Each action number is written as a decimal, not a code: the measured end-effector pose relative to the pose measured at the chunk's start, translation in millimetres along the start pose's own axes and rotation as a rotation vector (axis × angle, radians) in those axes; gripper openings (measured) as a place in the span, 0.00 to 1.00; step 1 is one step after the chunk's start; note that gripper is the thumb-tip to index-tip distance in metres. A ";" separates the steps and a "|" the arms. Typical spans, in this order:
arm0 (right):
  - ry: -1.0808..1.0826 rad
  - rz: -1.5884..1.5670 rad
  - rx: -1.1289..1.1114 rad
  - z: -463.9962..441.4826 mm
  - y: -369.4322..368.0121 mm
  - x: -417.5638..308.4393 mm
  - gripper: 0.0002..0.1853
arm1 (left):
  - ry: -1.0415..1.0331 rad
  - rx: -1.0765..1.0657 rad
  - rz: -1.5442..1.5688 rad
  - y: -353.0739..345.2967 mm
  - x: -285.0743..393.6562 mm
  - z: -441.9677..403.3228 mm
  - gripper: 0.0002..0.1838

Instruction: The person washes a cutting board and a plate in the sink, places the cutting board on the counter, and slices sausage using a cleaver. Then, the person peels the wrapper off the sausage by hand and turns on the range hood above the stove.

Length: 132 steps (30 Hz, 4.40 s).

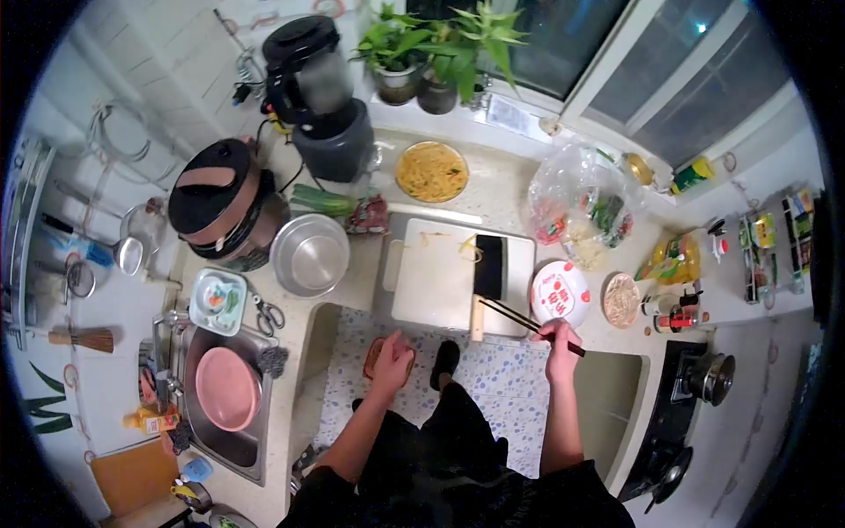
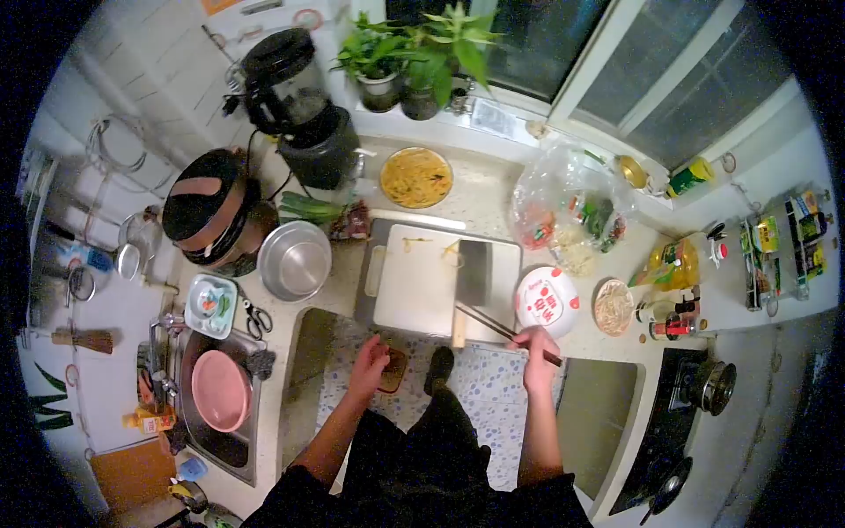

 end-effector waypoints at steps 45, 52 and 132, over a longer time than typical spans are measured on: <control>-0.587 -0.735 0.397 -229.1 -86.0 102.9 0.24 | 0.429 0.008 0.318 -30.6 27.9 -121.3 0.18; -0.361 -0.495 0.425 -312.9 -161.6 99.2 0.25 | 0.457 0.006 0.354 -12.7 32.2 -132.2 0.17; -0.043 -0.102 0.082 -252.8 -179.3 34.8 0.22 | 0.250 0.142 0.306 47.3 49.0 -117.0 0.15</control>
Point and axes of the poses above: each hand's wrist, its own z-axis away from the middle knuckle, its own y-axis out of the back of the hand, x = y × z, the point moved 5 cm from there along -z, towards the middle knuckle, and after that the axes turned 7 degrees about y, right-handed, at the moved point
